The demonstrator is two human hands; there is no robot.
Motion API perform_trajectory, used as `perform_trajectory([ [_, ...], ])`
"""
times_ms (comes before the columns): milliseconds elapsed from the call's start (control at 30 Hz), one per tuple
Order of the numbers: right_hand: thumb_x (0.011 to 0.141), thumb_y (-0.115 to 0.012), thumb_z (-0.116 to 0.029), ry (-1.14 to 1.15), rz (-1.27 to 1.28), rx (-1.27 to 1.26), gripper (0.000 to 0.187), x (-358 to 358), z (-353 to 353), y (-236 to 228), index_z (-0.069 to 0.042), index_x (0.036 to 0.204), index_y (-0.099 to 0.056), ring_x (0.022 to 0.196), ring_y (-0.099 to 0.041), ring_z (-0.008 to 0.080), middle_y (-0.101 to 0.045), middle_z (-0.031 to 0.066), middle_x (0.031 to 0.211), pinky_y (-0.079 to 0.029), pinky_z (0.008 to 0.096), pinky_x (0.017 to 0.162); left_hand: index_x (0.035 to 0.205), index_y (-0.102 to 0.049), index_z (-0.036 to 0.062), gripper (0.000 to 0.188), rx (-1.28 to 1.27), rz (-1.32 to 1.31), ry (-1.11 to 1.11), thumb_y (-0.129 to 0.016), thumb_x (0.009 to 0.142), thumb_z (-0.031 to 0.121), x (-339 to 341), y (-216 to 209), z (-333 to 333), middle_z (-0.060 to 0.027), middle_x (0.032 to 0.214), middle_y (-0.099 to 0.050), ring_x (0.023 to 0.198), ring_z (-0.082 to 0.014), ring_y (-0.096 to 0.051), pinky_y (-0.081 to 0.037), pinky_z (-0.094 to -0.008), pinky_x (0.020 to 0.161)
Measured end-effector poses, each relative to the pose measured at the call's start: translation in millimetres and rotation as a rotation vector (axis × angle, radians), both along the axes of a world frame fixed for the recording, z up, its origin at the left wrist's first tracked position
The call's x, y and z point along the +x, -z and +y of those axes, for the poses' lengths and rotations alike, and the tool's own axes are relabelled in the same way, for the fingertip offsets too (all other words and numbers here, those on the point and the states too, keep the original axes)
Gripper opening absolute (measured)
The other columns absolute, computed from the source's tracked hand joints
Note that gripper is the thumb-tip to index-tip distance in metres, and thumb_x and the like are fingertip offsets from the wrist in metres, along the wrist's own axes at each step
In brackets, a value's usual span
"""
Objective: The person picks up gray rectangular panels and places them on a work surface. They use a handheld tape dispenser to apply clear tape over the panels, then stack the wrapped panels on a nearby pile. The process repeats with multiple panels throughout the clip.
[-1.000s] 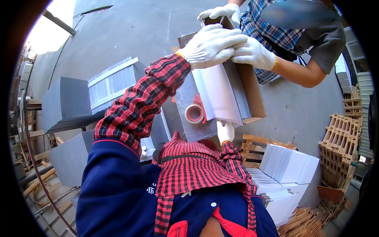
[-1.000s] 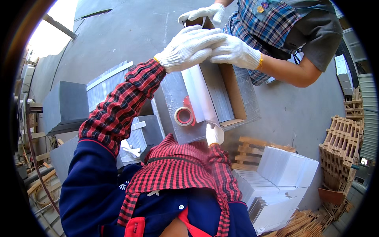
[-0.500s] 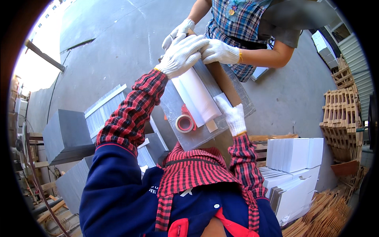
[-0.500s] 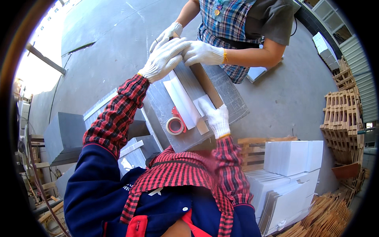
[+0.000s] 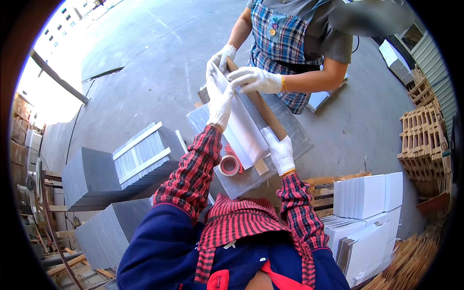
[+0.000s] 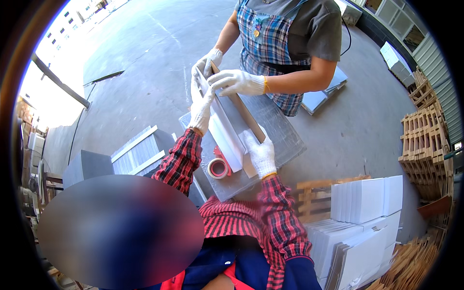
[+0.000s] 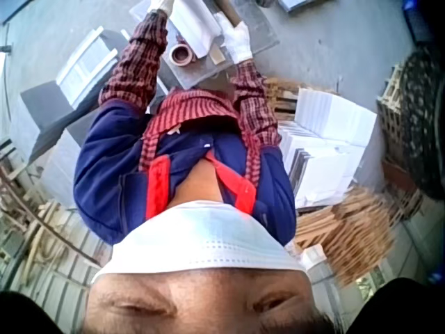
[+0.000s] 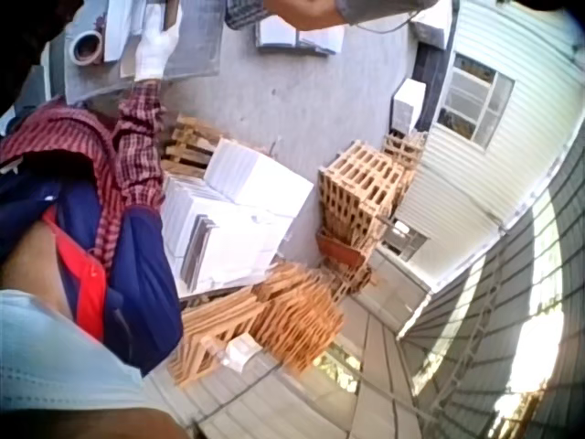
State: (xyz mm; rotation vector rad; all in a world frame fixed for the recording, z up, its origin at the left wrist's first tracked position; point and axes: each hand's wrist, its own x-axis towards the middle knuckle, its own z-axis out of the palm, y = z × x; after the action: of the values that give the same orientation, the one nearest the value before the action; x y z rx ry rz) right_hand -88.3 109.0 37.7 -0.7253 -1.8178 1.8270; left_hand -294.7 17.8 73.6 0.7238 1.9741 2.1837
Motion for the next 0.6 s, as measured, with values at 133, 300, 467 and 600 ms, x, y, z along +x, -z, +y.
perform_trajectory([
  [133, 0.098, -0.056, -0.018, -0.264, 0.345, -0.393, 0.052, 34, 9, -1, 0.005, 0.144, -0.046, 0.131, -0.051, 0.0204, -0.054, 0.0139, 0.142, -0.037, 0.0329, 0.111, 0.159, -0.004, 0.0025, 0.099, -0.257, -0.114, -0.066, -0.065, 0.091, 0.043, -14, 8, 21, -0.0216, 0.159, -0.024, 0.146, -0.0288, -0.032, -0.029, -0.0379, 0.118],
  [300, 0.094, -0.052, -0.015, -0.329, 0.439, -0.357, 0.064, 48, 9, -18, 0.008, 0.151, -0.034, 0.138, -0.043, 0.0218, -0.044, 0.0171, 0.151, -0.029, 0.0331, 0.116, 0.155, -0.019, -0.0014, 0.088, -0.184, -0.020, -0.276, -0.065, 0.090, 0.036, -12, 35, 44, -0.0239, 0.154, -0.033, 0.143, -0.0327, -0.036, -0.029, -0.0396, 0.117],
  [467, 0.093, -0.067, -0.010, -0.019, 0.027, 0.075, 0.049, 14, -8, -27, 0.003, 0.138, -0.055, 0.110, -0.061, 0.0177, -0.065, 0.0125, 0.127, -0.048, 0.0299, 0.097, 0.157, -0.017, 0.0011, 0.077, -0.106, 0.089, -0.320, -0.057, 0.097, 0.026, 0, 41, 47, -0.0212, 0.150, -0.041, 0.137, -0.0284, -0.042, -0.031, -0.0368, 0.115],
  [600, 0.090, -0.070, -0.010, 0.006, 0.079, 0.529, 0.047, 14, -4, -5, 0.000, 0.135, -0.059, 0.120, -0.062, 0.0315, -0.064, 0.0198, 0.129, -0.047, 0.0363, 0.102, 0.154, -0.025, 0.0037, 0.063, 0.009, -0.169, -0.274, -0.048, 0.100, 0.027, 8, 39, 51, -0.0157, 0.148, -0.045, 0.135, -0.0248, -0.044, -0.033, -0.0361, 0.113],
])
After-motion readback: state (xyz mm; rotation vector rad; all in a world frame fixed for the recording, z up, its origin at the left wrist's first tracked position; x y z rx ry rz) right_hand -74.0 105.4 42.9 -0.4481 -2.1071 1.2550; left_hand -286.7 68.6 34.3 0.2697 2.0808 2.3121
